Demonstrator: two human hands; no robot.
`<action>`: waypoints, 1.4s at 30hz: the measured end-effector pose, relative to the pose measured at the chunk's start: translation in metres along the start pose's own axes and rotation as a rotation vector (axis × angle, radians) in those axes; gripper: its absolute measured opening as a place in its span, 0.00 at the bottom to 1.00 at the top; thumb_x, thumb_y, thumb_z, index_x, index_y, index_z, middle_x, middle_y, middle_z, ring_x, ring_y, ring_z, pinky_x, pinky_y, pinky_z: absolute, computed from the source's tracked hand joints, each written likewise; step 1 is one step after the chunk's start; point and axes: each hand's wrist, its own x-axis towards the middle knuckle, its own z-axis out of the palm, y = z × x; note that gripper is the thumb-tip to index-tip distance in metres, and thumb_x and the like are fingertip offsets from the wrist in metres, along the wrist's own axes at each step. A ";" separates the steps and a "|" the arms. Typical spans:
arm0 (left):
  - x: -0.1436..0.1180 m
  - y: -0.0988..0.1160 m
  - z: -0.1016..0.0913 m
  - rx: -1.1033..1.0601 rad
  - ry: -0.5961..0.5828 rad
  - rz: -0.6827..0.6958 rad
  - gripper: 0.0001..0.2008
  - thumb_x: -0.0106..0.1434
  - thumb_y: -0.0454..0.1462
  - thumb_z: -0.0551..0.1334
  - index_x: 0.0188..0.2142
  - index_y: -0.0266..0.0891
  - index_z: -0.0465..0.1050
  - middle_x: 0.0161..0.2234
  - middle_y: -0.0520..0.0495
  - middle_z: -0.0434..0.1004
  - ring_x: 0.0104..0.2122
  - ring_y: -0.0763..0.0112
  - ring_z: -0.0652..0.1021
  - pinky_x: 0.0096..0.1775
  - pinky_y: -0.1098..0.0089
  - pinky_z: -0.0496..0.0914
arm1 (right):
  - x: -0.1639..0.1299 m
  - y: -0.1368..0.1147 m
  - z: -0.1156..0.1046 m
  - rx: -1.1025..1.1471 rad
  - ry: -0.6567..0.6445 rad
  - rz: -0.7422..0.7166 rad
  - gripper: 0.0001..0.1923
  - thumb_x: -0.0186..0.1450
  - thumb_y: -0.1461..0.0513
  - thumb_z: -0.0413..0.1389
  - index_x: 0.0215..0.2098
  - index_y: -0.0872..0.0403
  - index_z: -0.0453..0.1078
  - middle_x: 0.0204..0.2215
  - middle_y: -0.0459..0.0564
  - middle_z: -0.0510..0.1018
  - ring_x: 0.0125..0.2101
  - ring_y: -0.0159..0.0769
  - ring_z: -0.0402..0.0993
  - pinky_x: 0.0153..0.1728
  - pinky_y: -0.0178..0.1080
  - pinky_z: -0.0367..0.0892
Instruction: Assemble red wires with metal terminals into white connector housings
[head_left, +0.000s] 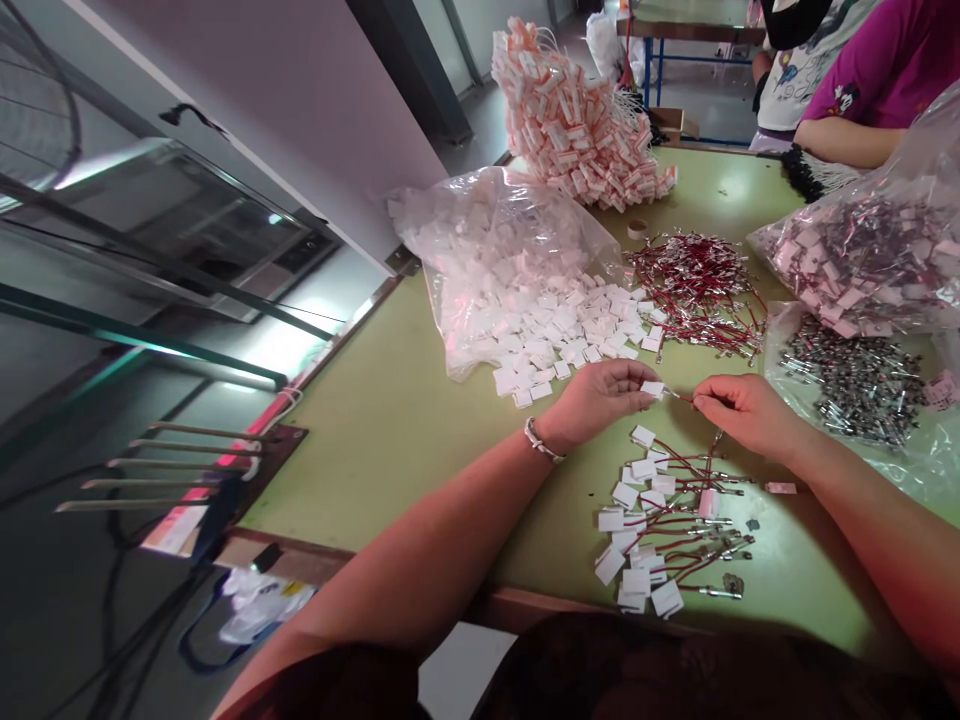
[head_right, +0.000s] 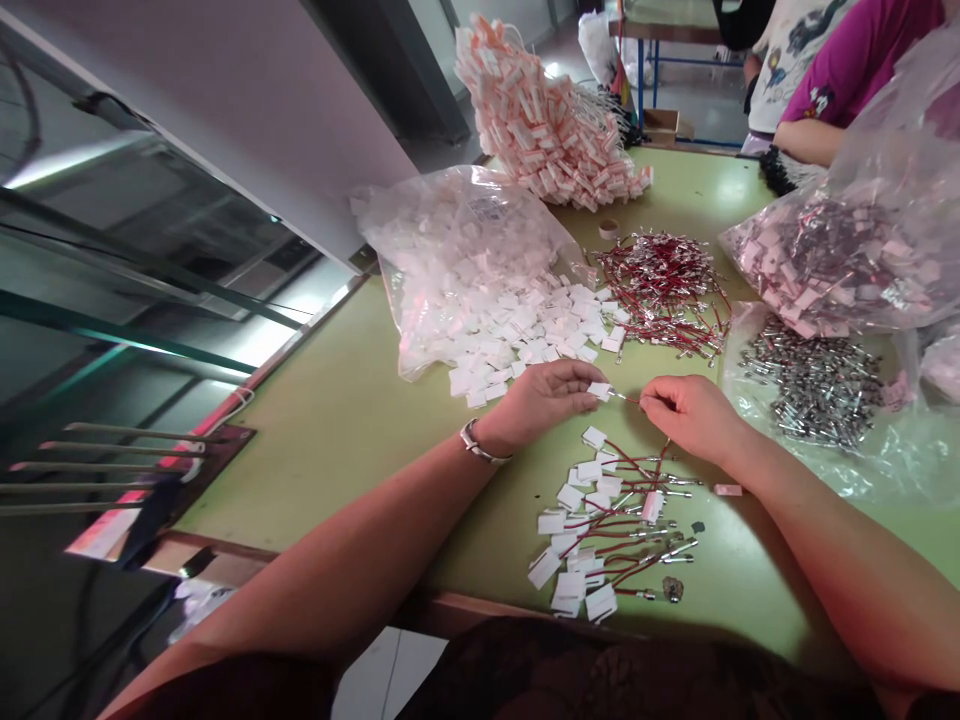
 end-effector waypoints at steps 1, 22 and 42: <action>0.000 0.001 0.000 -0.008 -0.011 0.017 0.12 0.53 0.37 0.66 0.38 0.35 0.74 0.30 0.49 0.76 0.29 0.76 0.75 0.35 0.72 0.73 | 0.000 0.000 0.000 -0.014 -0.016 0.018 0.13 0.62 0.57 0.49 0.24 0.53 0.67 0.18 0.41 0.64 0.20 0.28 0.57 0.23 0.34 0.53; 0.000 0.002 0.008 -0.292 -0.146 -0.130 0.10 0.52 0.36 0.67 0.35 0.36 0.74 0.22 0.54 0.72 0.22 0.80 0.71 0.26 0.76 0.65 | -0.003 -0.007 -0.001 0.097 -0.019 0.043 0.16 0.61 0.54 0.52 0.23 0.54 0.72 0.17 0.41 0.62 0.20 0.26 0.54 0.22 0.33 0.52; 0.003 -0.002 0.001 -0.301 -0.159 -0.165 0.10 0.53 0.37 0.67 0.35 0.35 0.75 0.19 0.54 0.72 0.19 0.81 0.69 0.22 0.77 0.61 | -0.005 -0.002 -0.002 0.110 -0.068 0.050 0.14 0.60 0.55 0.52 0.23 0.54 0.72 0.19 0.42 0.66 0.22 0.27 0.56 0.24 0.33 0.54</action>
